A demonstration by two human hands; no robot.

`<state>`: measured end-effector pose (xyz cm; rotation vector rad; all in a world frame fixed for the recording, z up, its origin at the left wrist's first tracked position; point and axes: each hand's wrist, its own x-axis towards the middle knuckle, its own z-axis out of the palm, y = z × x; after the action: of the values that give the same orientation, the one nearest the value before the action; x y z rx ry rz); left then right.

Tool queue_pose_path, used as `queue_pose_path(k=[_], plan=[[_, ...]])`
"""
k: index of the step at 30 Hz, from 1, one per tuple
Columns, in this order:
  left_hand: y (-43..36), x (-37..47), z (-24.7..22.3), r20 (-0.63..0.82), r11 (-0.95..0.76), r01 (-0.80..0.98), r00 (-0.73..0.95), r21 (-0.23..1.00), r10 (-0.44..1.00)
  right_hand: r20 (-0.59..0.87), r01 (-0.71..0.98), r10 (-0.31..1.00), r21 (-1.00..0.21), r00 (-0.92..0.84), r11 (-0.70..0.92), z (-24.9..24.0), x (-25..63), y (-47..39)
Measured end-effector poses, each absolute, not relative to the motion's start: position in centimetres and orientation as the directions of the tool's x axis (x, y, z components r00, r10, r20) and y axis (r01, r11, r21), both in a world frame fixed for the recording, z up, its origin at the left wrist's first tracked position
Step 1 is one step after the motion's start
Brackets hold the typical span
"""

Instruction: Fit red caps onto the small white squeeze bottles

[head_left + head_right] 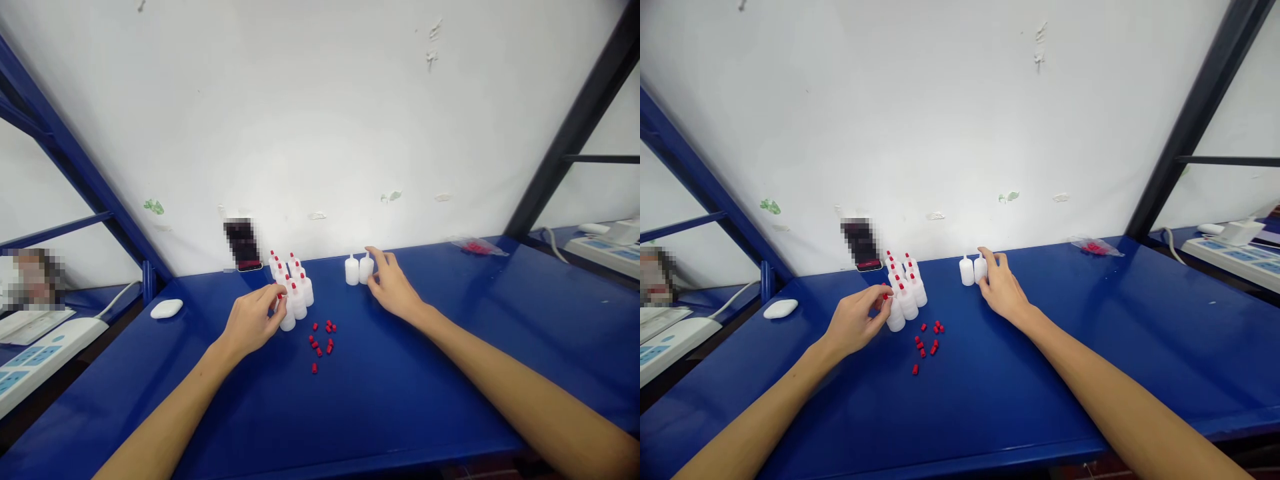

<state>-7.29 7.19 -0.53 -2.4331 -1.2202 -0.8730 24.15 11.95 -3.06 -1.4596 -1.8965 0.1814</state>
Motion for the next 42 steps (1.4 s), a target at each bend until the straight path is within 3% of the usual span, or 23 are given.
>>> queue_pose_path(k=[7,10,16,20,28,30,32,36,42], plan=[[6.9,-7.4,-0.2,0.82,-0.659,0.75,0.41,-0.055,0.399,0.477,0.736,0.876,-0.566,-0.076,0.372,-3.9,24.4,12.8],[6.7,-7.5,0.0,0.797,-0.604,0.796,0.387,-0.035,0.464,0.502,0.748,0.863,-0.554,-0.051,0.366,-3.5,24.4,12.9],[6.7,-7.0,-0.4,0.693,-0.511,0.86,0.372,-0.006,0.618,0.7,0.83,0.7,-0.302,-0.141,0.469,-1.0,23.9,11.2],[7.1,-6.6,-0.9,0.68,-0.494,0.869,0.365,-0.004,0.636,0.682,0.732,0.688,-0.333,-0.247,0.594,-0.8,22.2,9.2],[5.7,-4.6,0.8,0.907,-0.74,0.671,0.332,-0.035,0.258,0.661,0.454,0.595,-0.402,-0.457,0.795,-1.2,19.9,7.1],[4.7,-3.1,0.3,0.876,-0.837,0.546,0.394,0.021,0.279,0.646,0.39,0.576,-0.426,-0.501,0.816,-1.1,20.1,6.6],[4.0,-1.6,-0.7,0.828,-0.881,0.44,0.419,0.174,0.372,0.663,0.298,0.509,-0.414,-0.549,0.86,-1.2,20.2,6.2],[3.8,0.3,-2.7,0.762,-0.843,0.333,0.373,0.423,0.53,0.782,0.253,0.416,-0.332,-0.465,0.909,-1.7,19.4,5.5],[4.4,0.8,-2.9,0.765,-0.833,0.278,0.334,0.478,0.551,0.779,0.276,0.409,-0.309,-0.476,0.91,-2.0,17.9,5.0]])
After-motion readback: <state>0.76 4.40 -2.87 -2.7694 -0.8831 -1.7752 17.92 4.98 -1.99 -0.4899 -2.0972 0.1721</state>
